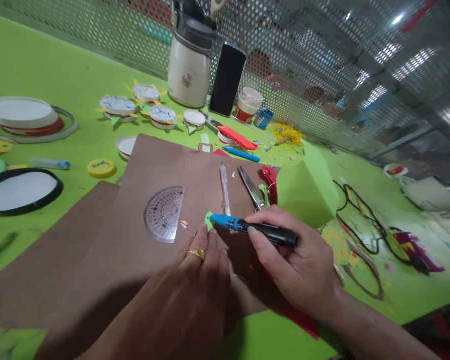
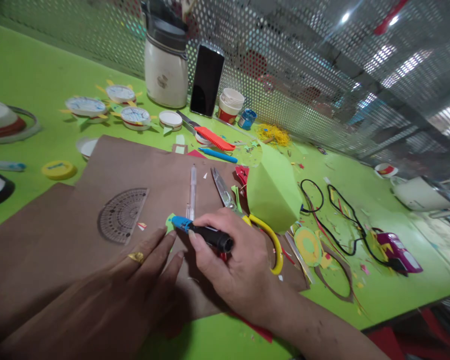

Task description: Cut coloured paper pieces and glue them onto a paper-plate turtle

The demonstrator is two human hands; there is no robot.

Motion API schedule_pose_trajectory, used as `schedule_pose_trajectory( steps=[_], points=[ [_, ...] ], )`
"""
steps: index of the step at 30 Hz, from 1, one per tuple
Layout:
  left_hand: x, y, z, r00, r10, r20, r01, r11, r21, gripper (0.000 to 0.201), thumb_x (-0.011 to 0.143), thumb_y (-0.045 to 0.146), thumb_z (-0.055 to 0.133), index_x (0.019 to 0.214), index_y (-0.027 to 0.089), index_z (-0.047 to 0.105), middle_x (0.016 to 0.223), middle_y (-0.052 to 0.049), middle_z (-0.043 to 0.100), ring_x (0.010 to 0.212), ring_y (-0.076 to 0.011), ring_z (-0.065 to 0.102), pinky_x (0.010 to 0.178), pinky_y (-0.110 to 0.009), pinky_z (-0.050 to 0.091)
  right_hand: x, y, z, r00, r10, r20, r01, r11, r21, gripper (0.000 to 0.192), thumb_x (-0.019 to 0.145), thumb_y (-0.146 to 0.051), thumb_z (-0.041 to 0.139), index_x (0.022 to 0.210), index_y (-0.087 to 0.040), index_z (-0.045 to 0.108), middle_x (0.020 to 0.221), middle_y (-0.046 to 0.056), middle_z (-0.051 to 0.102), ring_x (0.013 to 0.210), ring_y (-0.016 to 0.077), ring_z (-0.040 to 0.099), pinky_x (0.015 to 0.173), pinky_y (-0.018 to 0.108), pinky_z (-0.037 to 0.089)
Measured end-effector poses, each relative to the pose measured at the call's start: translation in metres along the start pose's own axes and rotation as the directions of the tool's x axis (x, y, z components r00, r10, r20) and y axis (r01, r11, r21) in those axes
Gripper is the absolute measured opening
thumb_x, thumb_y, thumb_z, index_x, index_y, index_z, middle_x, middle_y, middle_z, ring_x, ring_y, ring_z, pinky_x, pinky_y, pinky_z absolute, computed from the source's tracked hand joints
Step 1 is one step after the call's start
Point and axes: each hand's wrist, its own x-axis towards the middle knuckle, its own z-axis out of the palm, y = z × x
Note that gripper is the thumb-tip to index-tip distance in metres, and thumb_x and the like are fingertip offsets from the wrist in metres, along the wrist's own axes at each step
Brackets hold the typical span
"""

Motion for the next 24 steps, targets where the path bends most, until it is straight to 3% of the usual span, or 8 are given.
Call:
schedule_pose_trajectory(
  steps=[8,12,24],
  points=[
    [-0.0013,-0.0019,0.0018,0.999,0.004,0.038,-0.004,1.000,-0.007,0.040,0.079,0.029,0.057,0.112,0.009,0.066,0.119,-0.016,0.064,0.120,-0.0293,0.049,0.107,-0.039,0.028,-0.0050,0.0014,0.0004,0.999,-0.007,-0.047,0.008,1.000,0.007,0.012,0.083,-0.015,0.061,0.093,-0.021,0.062,0.084,-0.002,0.066,0.078,0.0102,0.062,0.073,0.020,0.048],
    [-0.0019,-0.0034,0.0010,1.000,-0.003,-0.005,0.003,1.000,0.021,0.037,0.081,0.027,0.053,0.109,0.008,0.067,0.118,-0.016,0.064,0.117,-0.0289,0.049,0.103,-0.038,0.030,-0.0063,0.0031,0.0013,0.996,0.007,-0.086,-0.006,1.000,0.016,0.015,0.083,-0.014,0.062,0.096,-0.023,0.062,0.087,-0.002,0.066,0.083,0.0105,0.062,0.075,0.020,0.048],
    [0.0034,-0.0002,-0.0038,1.000,-0.009,0.005,0.008,1.000,0.008,0.030,0.082,0.023,0.050,0.101,0.012,0.070,0.114,-0.013,0.067,0.116,-0.0271,0.050,0.107,-0.038,0.025,-0.0013,0.0009,-0.0010,1.000,-0.010,0.014,0.010,1.000,0.005,0.012,0.084,-0.015,0.060,0.096,-0.019,0.062,0.086,0.001,0.066,0.077,0.0114,0.062,0.071,0.023,0.048]
  ],
)
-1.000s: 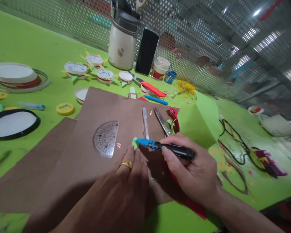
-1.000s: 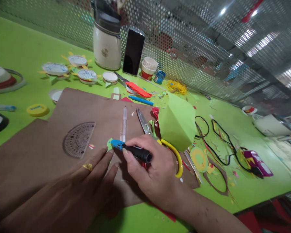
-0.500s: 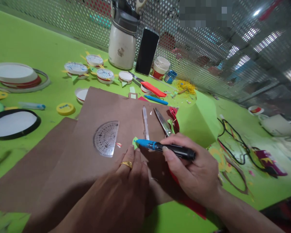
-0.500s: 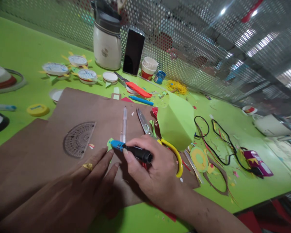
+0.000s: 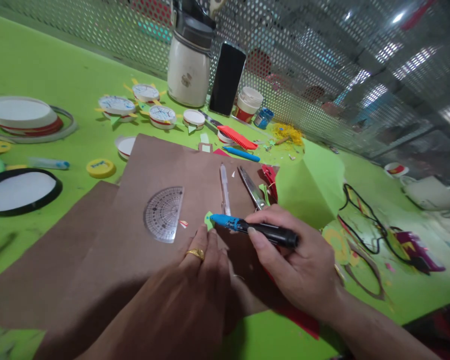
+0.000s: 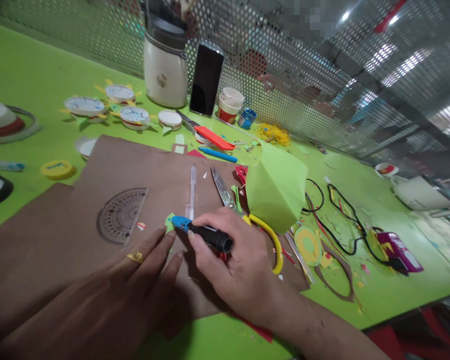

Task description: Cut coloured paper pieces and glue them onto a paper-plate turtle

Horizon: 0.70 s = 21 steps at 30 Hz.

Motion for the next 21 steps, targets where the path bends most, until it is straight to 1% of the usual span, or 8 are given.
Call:
schedule_pose_trajectory(
  steps=[3,6,9,11,13,17,19,21],
  points=[
    [-0.0027,-0.0010,0.0024,1.000,-0.010,0.015,0.010,1.000,0.000,0.032,0.086,0.026,0.047,0.105,0.012,0.068,0.116,-0.012,0.066,0.117,-0.0260,0.049,0.108,-0.037,0.024,0.0008,-0.0004,-0.0017,1.000,-0.009,0.019,0.008,1.000,0.009,0.013,0.084,-0.014,0.059,0.096,-0.017,0.062,0.085,0.001,0.065,0.077,0.0109,0.061,0.072,0.022,0.047],
    [-0.0056,-0.0009,0.0062,1.000,-0.007,0.018,0.007,1.000,0.004,0.034,0.087,0.028,0.046,0.109,0.011,0.065,0.119,-0.013,0.064,0.121,-0.0274,0.047,0.108,-0.038,0.024,-0.0004,0.0006,-0.0023,1.000,-0.010,0.018,0.009,1.000,0.014,0.013,0.084,-0.014,0.060,0.096,-0.018,0.062,0.085,0.000,0.065,0.078,0.0103,0.061,0.073,0.021,0.047],
    [-0.0061,-0.0006,0.0066,1.000,-0.021,0.008,0.021,1.000,0.004,0.034,0.087,0.024,0.044,0.112,0.009,0.062,0.120,-0.014,0.063,0.122,-0.0282,0.046,0.107,-0.038,0.024,-0.0029,0.0019,-0.0013,1.000,-0.002,-0.029,0.003,1.000,0.021,0.014,0.084,-0.014,0.061,0.097,-0.020,0.062,0.088,-0.001,0.065,0.080,0.0098,0.061,0.075,0.020,0.047],
    [-0.0048,-0.0008,0.0043,0.998,-0.057,0.015,0.057,0.998,-0.019,0.035,0.089,0.023,0.040,0.110,0.009,0.063,0.117,-0.013,0.064,0.120,-0.0268,0.048,0.107,-0.037,0.025,-0.0042,0.0025,-0.0005,0.998,0.006,-0.068,-0.005,1.000,0.015,0.015,0.084,-0.014,0.061,0.097,-0.022,0.062,0.089,-0.002,0.065,0.082,0.0097,0.061,0.075,0.019,0.046],
    [-0.0033,-0.0015,0.0018,0.998,-0.062,0.020,0.063,0.997,-0.048,0.036,0.089,0.024,0.038,0.108,0.009,0.064,0.115,-0.013,0.065,0.118,-0.0254,0.050,0.107,-0.035,0.025,-0.0048,0.0026,0.0001,0.997,0.005,-0.078,-0.004,1.000,0.010,0.015,0.084,-0.013,0.061,0.096,-0.022,0.062,0.090,-0.002,0.066,0.083,0.0096,0.061,0.076,0.019,0.046],
    [-0.0024,-0.0032,0.0019,0.999,-0.034,0.028,0.035,0.999,-0.036,0.032,0.086,0.024,0.044,0.106,0.010,0.066,0.114,-0.013,0.066,0.117,-0.0257,0.050,0.107,-0.036,0.024,-0.0031,0.0022,0.0001,0.999,-0.004,-0.040,0.005,1.000,0.023,0.014,0.084,-0.013,0.060,0.095,-0.021,0.062,0.089,-0.001,0.066,0.082,0.0097,0.062,0.076,0.020,0.046],
    [-0.0025,-0.0037,0.0038,0.999,-0.028,0.037,0.029,0.999,-0.027,0.032,0.086,0.024,0.045,0.106,0.010,0.066,0.114,-0.013,0.065,0.116,-0.0260,0.050,0.109,-0.036,0.022,-0.0017,0.0021,-0.0002,1.000,-0.003,-0.016,0.004,1.000,0.024,0.013,0.084,-0.013,0.061,0.096,-0.019,0.062,0.089,-0.001,0.066,0.081,0.0097,0.062,0.076,0.020,0.046],
    [-0.0023,-0.0038,0.0052,1.000,-0.003,0.021,0.003,1.000,-0.021,0.032,0.086,0.023,0.044,0.104,0.010,0.067,0.114,-0.013,0.066,0.116,-0.0263,0.050,0.109,-0.037,0.020,-0.0005,0.0019,-0.0008,1.000,-0.006,0.002,0.006,1.000,0.022,0.012,0.084,-0.014,0.061,0.095,-0.018,0.062,0.087,-0.001,0.065,0.079,0.0093,0.061,0.075,0.020,0.046]
  ],
)
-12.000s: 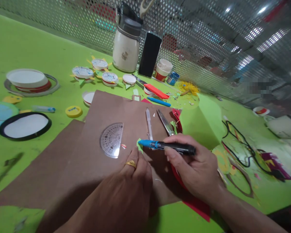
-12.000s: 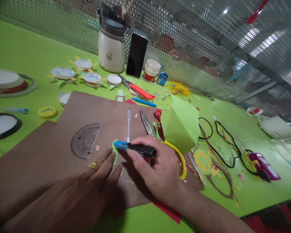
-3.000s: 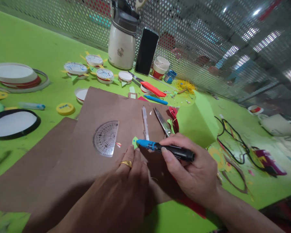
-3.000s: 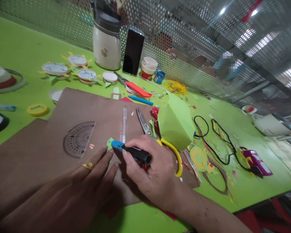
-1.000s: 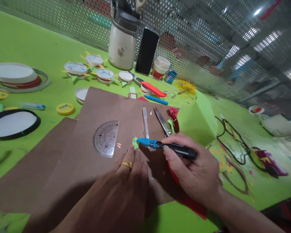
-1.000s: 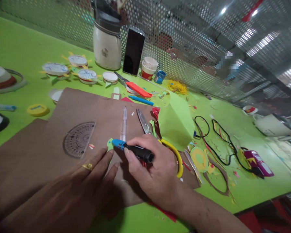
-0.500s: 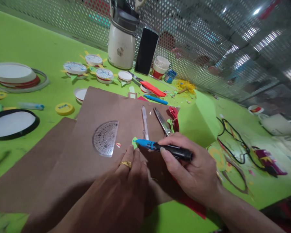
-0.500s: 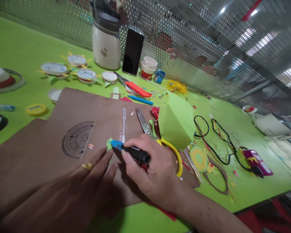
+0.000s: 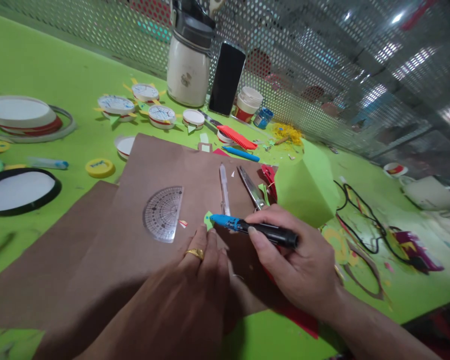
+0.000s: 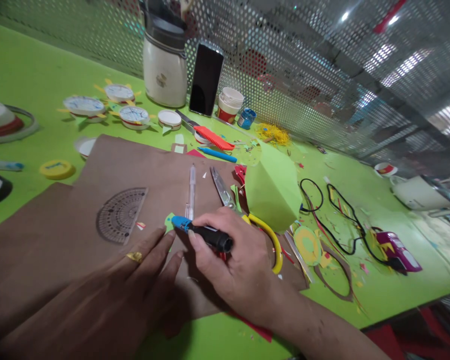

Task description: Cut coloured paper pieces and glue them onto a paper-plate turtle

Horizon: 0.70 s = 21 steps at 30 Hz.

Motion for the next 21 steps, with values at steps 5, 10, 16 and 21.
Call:
schedule_pose_trajectory(
  steps=[5,10,16,21],
  points=[
    [0.0008,-0.0004,0.0000,0.996,0.043,-0.074,-0.039,0.998,0.047,0.033,0.086,0.022,0.043,0.104,0.008,0.067,0.112,-0.014,0.065,0.115,-0.0279,0.049,0.110,-0.038,0.019,-0.0014,-0.0001,-0.0003,1.000,-0.004,-0.027,0.004,1.000,0.008,0.012,0.085,-0.014,0.060,0.094,-0.020,0.062,0.086,-0.002,0.065,0.079,0.0082,0.061,0.075,0.018,0.046],
    [-0.0010,0.0010,-0.0017,0.998,0.036,-0.053,-0.034,0.999,0.028,0.034,0.085,0.025,0.044,0.104,0.009,0.067,0.114,-0.013,0.064,0.119,-0.0275,0.045,0.109,-0.037,0.020,-0.0047,0.0015,0.0017,0.995,0.010,-0.100,-0.011,1.000,-0.011,0.015,0.084,-0.015,0.062,0.097,-0.022,0.063,0.089,-0.003,0.065,0.083,0.0088,0.061,0.078,0.017,0.046],
    [-0.0032,0.0033,-0.0001,1.000,-0.001,-0.028,0.001,1.000,0.010,0.033,0.087,0.024,0.042,0.107,0.010,0.065,0.116,-0.013,0.063,0.122,-0.0276,0.042,0.109,-0.037,0.020,-0.0025,0.0025,0.0038,0.995,-0.006,-0.103,0.007,1.000,0.006,0.014,0.084,-0.014,0.062,0.096,-0.022,0.062,0.087,-0.002,0.065,0.080,0.0093,0.061,0.075,0.019,0.046],
    [-0.0063,0.0021,0.0036,1.000,-0.016,-0.013,0.016,1.000,0.003,0.035,0.088,0.025,0.041,0.110,0.009,0.062,0.119,-0.015,0.062,0.125,-0.0279,0.040,0.110,-0.037,0.020,-0.0010,0.0014,0.0016,1.000,-0.007,-0.025,0.007,1.000,0.012,0.013,0.084,-0.014,0.060,0.096,-0.019,0.062,0.086,-0.001,0.065,0.078,0.0095,0.061,0.073,0.020,0.047]
  ],
)
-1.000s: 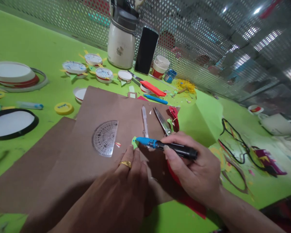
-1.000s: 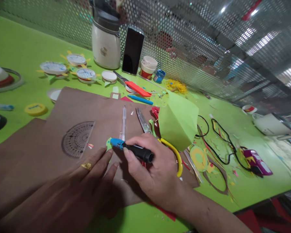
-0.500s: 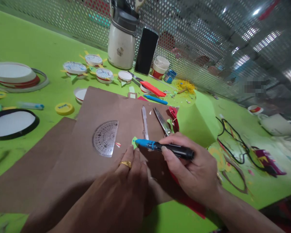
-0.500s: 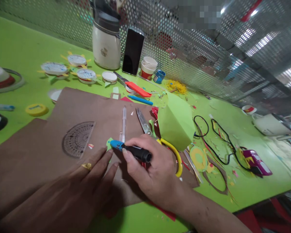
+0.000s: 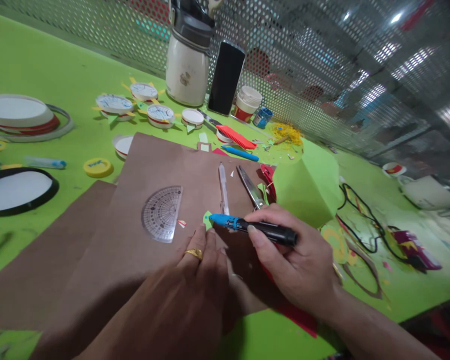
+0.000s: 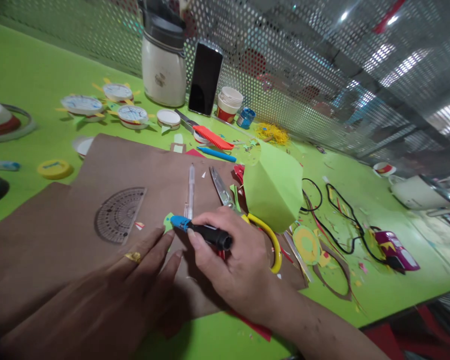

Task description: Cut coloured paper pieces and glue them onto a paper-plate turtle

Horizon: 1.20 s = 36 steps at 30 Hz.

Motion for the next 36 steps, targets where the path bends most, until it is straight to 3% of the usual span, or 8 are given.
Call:
schedule_pose_trajectory(
  steps=[6,11,15,18,20,23,31,36],
  points=[
    [0.002,0.002,0.001,0.999,0.041,-0.008,-0.041,0.999,0.004,0.036,0.084,0.029,0.047,0.110,0.010,0.063,0.119,-0.014,0.062,0.127,-0.0294,0.040,0.111,-0.040,0.020,-0.001,0.000,-0.001,1.000,0.002,0.006,-0.002,1.000,-0.011,0.012,0.084,-0.015,0.061,0.095,-0.019,0.063,0.087,-0.001,0.065,0.079,0.0094,0.061,0.074,0.020,0.047],
    [0.004,0.003,-0.003,1.000,-0.001,-0.014,0.002,1.000,0.024,0.037,0.087,0.029,0.042,0.112,0.009,0.062,0.120,-0.014,0.062,0.126,-0.0290,0.042,0.109,-0.041,0.025,-0.001,-0.004,-0.004,0.989,0.021,-0.143,-0.023,1.000,-0.008,0.014,0.083,-0.015,0.062,0.095,-0.022,0.064,0.080,-0.004,0.064,0.073,0.0085,0.061,0.068,0.020,0.047],
    [0.006,0.004,-0.005,0.999,0.003,0.054,-0.005,0.999,0.040,0.035,0.088,0.026,0.040,0.104,0.010,0.067,0.109,-0.014,0.068,0.114,-0.0279,0.055,0.098,-0.040,0.039,-0.001,-0.007,-0.008,0.946,0.018,-0.323,-0.009,0.999,0.031,0.015,0.083,-0.013,0.061,0.094,-0.023,0.066,0.077,-0.004,0.063,0.064,0.0086,0.060,0.061,0.022,0.048],
    [0.006,0.003,-0.003,0.993,-0.082,0.088,0.072,0.991,0.111,0.033,0.082,0.017,0.044,0.107,0.010,0.065,0.117,-0.019,0.064,0.112,-0.0313,0.057,0.086,-0.042,0.047,-0.003,-0.008,-0.012,0.906,0.060,-0.418,0.005,0.988,0.152,0.015,0.083,-0.016,0.061,0.096,-0.021,0.067,0.074,-0.002,0.064,0.064,0.0126,0.063,0.055,0.025,0.049],
    [0.005,-0.001,0.002,0.994,-0.046,0.100,0.029,0.986,0.163,0.031,0.080,0.013,0.047,0.105,0.010,0.065,0.117,-0.020,0.064,0.112,-0.0329,0.058,0.085,-0.044,0.048,-0.002,-0.010,-0.014,0.883,0.111,-0.456,0.014,0.965,0.261,0.015,0.085,-0.019,0.060,0.099,-0.020,0.066,0.068,-0.002,0.064,0.057,0.0127,0.062,0.050,0.026,0.049],
    [0.007,-0.010,0.005,0.984,0.168,0.064,-0.176,0.975,0.136,0.027,0.087,0.025,0.047,0.099,0.008,0.065,0.103,-0.020,0.070,0.104,-0.0327,0.062,0.087,-0.048,0.047,0.001,-0.011,-0.019,0.874,0.165,-0.456,0.017,0.929,0.369,0.014,0.087,-0.021,0.059,0.100,-0.019,0.065,0.067,-0.002,0.065,0.054,0.0119,0.063,0.050,0.025,0.052],
    [0.016,-0.008,-0.029,0.947,0.146,0.287,-0.153,0.988,0.002,0.029,0.087,0.024,0.050,0.107,0.008,0.063,0.112,-0.020,0.065,0.118,-0.0323,0.052,0.101,-0.052,0.034,0.012,-0.010,-0.036,0.899,0.161,-0.408,0.049,0.887,0.458,0.011,0.088,-0.018,0.058,0.096,-0.020,0.064,0.071,-0.002,0.065,0.058,0.0096,0.061,0.052,0.022,0.051],
    [0.014,-0.005,-0.033,0.937,0.167,0.306,-0.183,0.983,0.023,0.025,0.088,0.018,0.046,0.103,0.009,0.065,0.111,-0.019,0.063,0.118,-0.0322,0.050,0.102,-0.055,0.031,0.017,-0.014,-0.052,0.907,0.171,-0.385,0.015,0.900,0.435,0.006,0.086,-0.020,0.060,0.092,-0.019,0.062,0.064,-0.004,0.059,0.054,0.0089,0.056,0.049,0.021,0.048]
  ],
)
